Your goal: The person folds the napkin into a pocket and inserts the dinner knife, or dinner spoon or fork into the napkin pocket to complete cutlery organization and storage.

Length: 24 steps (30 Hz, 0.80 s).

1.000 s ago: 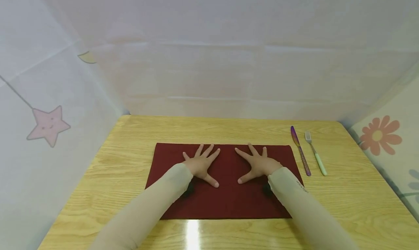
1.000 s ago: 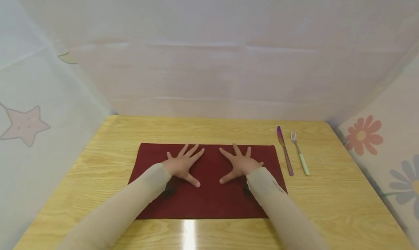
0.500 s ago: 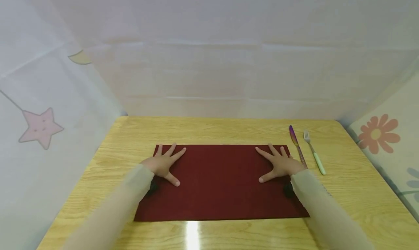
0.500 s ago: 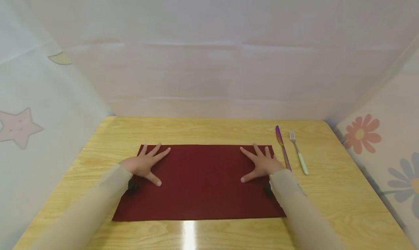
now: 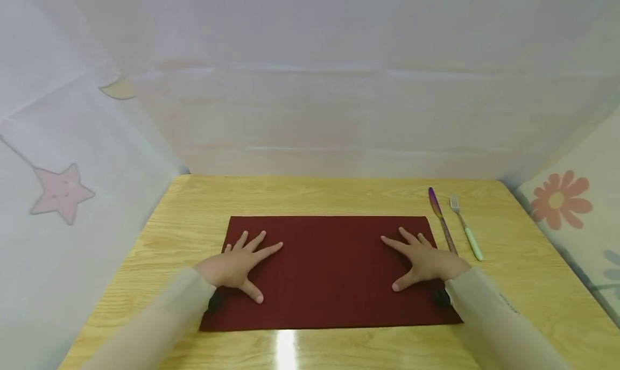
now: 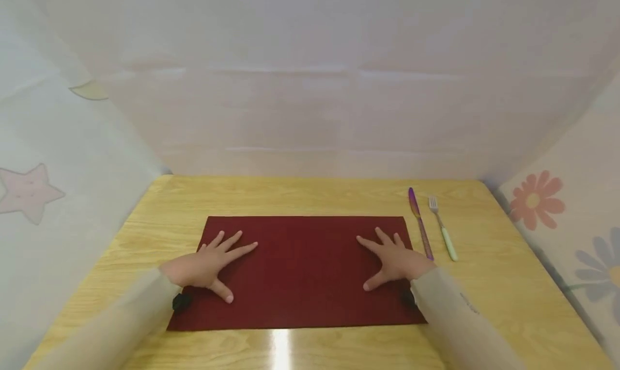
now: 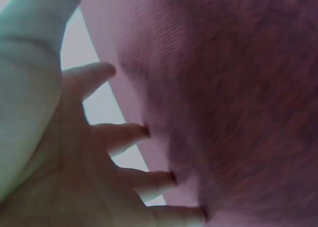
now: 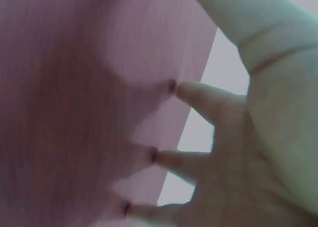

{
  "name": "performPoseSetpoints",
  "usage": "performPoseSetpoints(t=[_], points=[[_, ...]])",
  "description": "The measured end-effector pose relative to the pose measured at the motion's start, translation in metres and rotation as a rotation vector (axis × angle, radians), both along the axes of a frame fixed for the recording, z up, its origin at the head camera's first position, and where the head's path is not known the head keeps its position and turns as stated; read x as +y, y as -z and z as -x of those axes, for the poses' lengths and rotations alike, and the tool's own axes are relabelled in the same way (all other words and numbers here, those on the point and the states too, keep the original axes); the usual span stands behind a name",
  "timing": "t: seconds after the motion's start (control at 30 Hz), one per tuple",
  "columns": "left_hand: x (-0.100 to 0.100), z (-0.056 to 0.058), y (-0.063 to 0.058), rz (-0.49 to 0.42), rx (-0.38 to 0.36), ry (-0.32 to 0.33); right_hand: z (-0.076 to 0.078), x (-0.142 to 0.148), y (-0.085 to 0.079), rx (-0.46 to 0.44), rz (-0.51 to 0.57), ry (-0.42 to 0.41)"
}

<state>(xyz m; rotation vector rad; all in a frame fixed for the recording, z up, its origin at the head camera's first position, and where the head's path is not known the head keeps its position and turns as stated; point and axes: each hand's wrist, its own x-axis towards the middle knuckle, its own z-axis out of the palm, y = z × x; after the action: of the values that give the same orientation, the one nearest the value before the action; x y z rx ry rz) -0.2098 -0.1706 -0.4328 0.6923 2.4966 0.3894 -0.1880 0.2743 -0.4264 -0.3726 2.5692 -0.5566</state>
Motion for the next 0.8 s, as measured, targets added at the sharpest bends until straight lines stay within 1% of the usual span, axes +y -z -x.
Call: performPoseSetpoints(t=[0.07, 0.1, 0.17, 0.27, 0.37, 0.47, 0.57, 0.67, 0.8], points=[[0.003, -0.003, 0.000, 0.034, -0.007, -0.002, -0.003, -0.010, -0.003, -0.058, 0.016, -0.003], [0.005, -0.003, 0.000, 0.054, -0.005, -0.002, -0.003, -0.013, -0.004, -0.075, 0.010, 0.004], [0.007, 0.001, 0.001, 0.084, -0.005, 0.002, 0.000, -0.017, -0.004, -0.074, -0.016, 0.009], [0.008, 0.014, 0.002, 0.102, -0.012, 0.009, 0.010, -0.018, -0.003, -0.070, -0.034, -0.007], [0.006, 0.029, 0.003, 0.108, -0.018, 0.004, 0.027, -0.017, 0.001, -0.070, -0.042, -0.031], [0.003, 0.043, 0.003, 0.091, -0.025, -0.015, 0.045, -0.018, 0.003, -0.069, -0.052, -0.046], [0.000, 0.053, 0.005, 0.049, -0.025, -0.025, 0.062, -0.018, 0.003, -0.079, -0.051, -0.054], [-0.004, 0.063, 0.009, 0.003, -0.015, -0.022, 0.074, -0.015, 0.005, -0.091, -0.049, -0.044], [-0.009, 0.073, 0.014, -0.027, 0.010, -0.014, 0.084, -0.013, 0.006, -0.086, -0.045, -0.032]])
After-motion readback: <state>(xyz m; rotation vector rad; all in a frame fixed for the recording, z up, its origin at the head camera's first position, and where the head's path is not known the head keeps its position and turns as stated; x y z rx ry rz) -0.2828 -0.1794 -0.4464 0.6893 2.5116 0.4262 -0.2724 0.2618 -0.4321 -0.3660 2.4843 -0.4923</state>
